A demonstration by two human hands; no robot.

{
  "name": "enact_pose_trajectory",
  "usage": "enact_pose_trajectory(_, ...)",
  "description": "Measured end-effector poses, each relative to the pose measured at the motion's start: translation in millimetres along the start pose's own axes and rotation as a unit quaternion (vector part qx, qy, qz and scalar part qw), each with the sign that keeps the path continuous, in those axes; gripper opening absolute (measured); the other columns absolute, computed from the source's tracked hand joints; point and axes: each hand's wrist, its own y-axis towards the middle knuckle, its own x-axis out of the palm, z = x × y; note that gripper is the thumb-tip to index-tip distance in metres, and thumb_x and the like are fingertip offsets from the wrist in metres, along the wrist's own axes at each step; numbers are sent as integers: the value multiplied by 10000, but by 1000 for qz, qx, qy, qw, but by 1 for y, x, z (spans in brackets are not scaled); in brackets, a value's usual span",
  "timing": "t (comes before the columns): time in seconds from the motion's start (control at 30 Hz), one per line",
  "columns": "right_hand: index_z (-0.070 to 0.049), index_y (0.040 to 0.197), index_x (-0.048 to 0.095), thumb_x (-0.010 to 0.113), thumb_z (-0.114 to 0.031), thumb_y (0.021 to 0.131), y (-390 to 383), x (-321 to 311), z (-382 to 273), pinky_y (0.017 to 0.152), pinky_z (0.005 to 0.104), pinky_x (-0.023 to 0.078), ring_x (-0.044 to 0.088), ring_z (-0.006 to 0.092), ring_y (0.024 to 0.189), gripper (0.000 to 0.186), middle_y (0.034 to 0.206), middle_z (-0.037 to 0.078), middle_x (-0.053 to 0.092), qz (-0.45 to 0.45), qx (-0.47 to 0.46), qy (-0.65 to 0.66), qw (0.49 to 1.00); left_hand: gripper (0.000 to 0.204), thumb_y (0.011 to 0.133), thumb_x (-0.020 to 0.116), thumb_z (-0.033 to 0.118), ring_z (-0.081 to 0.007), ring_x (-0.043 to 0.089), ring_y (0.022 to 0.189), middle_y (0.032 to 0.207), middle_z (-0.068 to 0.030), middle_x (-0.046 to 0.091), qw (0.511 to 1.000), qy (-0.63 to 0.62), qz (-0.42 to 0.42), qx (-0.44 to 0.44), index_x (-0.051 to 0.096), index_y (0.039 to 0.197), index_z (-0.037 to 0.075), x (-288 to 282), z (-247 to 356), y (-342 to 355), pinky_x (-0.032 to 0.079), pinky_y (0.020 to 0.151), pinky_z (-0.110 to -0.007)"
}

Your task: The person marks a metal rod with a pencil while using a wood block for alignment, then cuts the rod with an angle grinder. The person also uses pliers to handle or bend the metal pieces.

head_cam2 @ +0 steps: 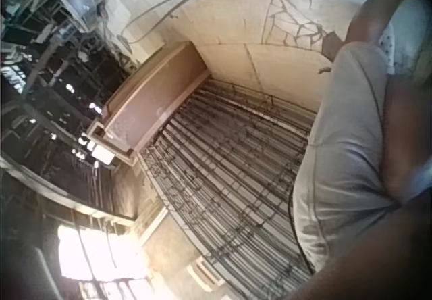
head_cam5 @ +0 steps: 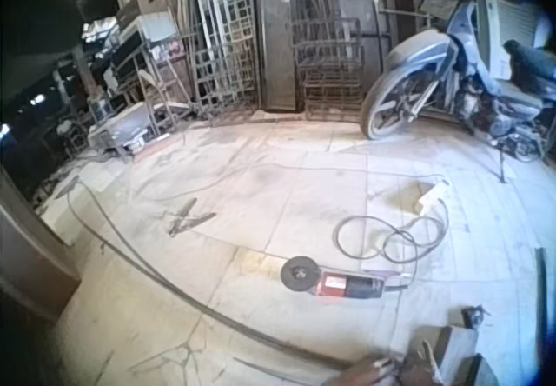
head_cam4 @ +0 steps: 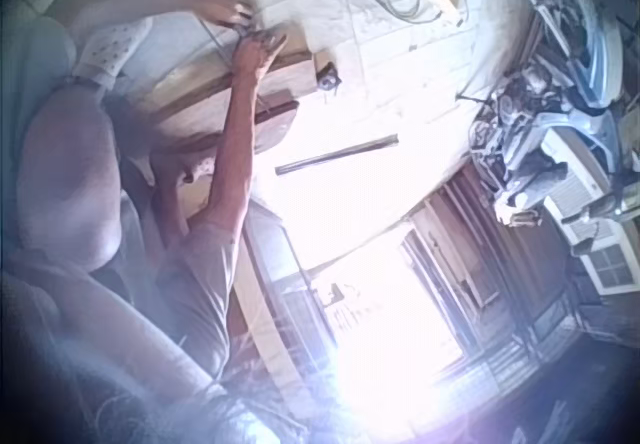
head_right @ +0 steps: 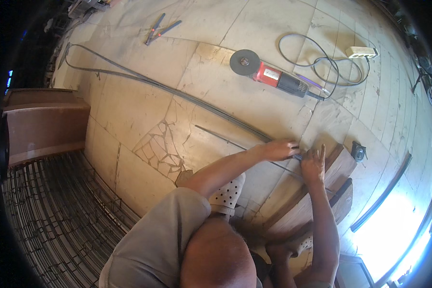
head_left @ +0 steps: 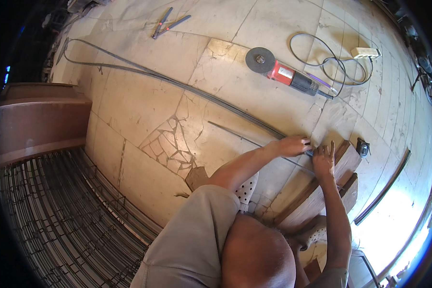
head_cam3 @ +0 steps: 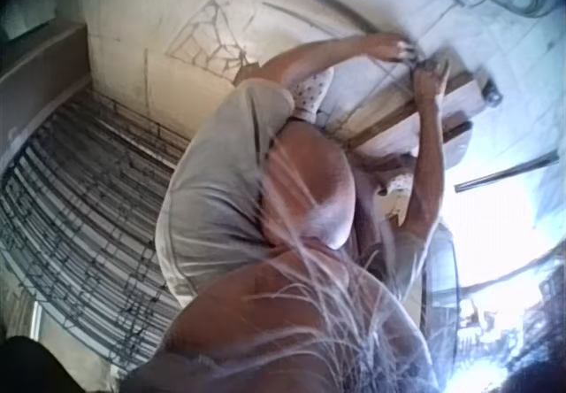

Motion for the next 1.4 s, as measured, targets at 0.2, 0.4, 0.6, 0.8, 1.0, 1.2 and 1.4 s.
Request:
enact_pose_trajectory(0.2, -51, 1259, 557, 593, -216, 897, -16, -56, -4, 1155, 531, 224, 503, 302, 1227, 399, 1271, 128, 553, 91, 67, 84, 990, 287, 845, 645, 193, -337, 570, 1071, 1085, -151, 609, 1000, 16, 1, 26, 597, 1098, 65, 1, -7, 2, 481, 907, -440)
enact_pose_trajectory(0.4, -42, 1232, 551, 621, -205, 889, -75, -48, -24, 1064, 481, 361, 494, 340, 1219, 386, 1291, 166, 529, -56, 42, 203, 977, 295, 839, 661, 190, -344, 558, 1146, 1139, -155, 614, 1000, 24, -6, -14, 590, 1094, 60, 8, -6, 1, 483, 940, -453)
enact_pose_trajectory(0.6, -10, 1181, 564, 639, -162, 855, -90, -2, -54, 1041, 498, 371, 512, 379, 1143, 367, 1197, 197, 549, 65, 67, 233, 968, 367, 833, 695, 268, -348, 564, 1139, 1136, -166, 612, 998, 29, 16, -45, 610, 1133, 72, -8, 5, -11, 487, 942, -456)
enact_pose_trajectory(0.8, -72, 1294, 516, 533, -163, 909, -80, 9, -55, 1053, 456, 379, 526, 311, 1212, 396, 1345, 171, 504, -29, 182, 270, 945, 393, 851, 693, 300, -345, 554, 1132, 1169, -173, 601, 987, -60, 37, -142, 617, 1167, 79, -20, 50, -40, 444, 969, -469)
enact_pose_trajectory(1.0, -93, 1199, 580, 509, -149, 887, -66, -1, -50, 978, 431, 426, 544, 280, 1179, 324, 1255, 138, 572, -58, 116, 210, 969, 281, 843, 649, 153, -359, 592, 1097, 1158, -188, 630, 983, 37, -11, -177, 652, 1089, 18, -13, 35, -96, 485, 957, -440)
enact_pose_trajectory(1.2, -74, 1114, 606, 560, -142, 828, -83, -21, -74, 922, 443, 429, 545, 295, 1086, 297, 1135, 134, 561, 118, 69, 258, 956, 175, 828, 674, 115, -301, 637, 947, 983, -113, 682, 987, 57, -57, -142, 672, 998, 75, -69, 45, -97, 493, 879, -399)
enact_pose_trajectory(1.4, -103, 1151, 565, 561, -93, 833, -53, -37, -89, 817, 370, 496, 594, 253, 957, 318, 1009, 90, 534, 158, 67, 375, 911, 122, 814, 699, 95, -309, 612, 873, 900, -92, 662, 977, 88, 38, -192, 661, 927, 69, -134, 29, -129, 480, 820, -417)
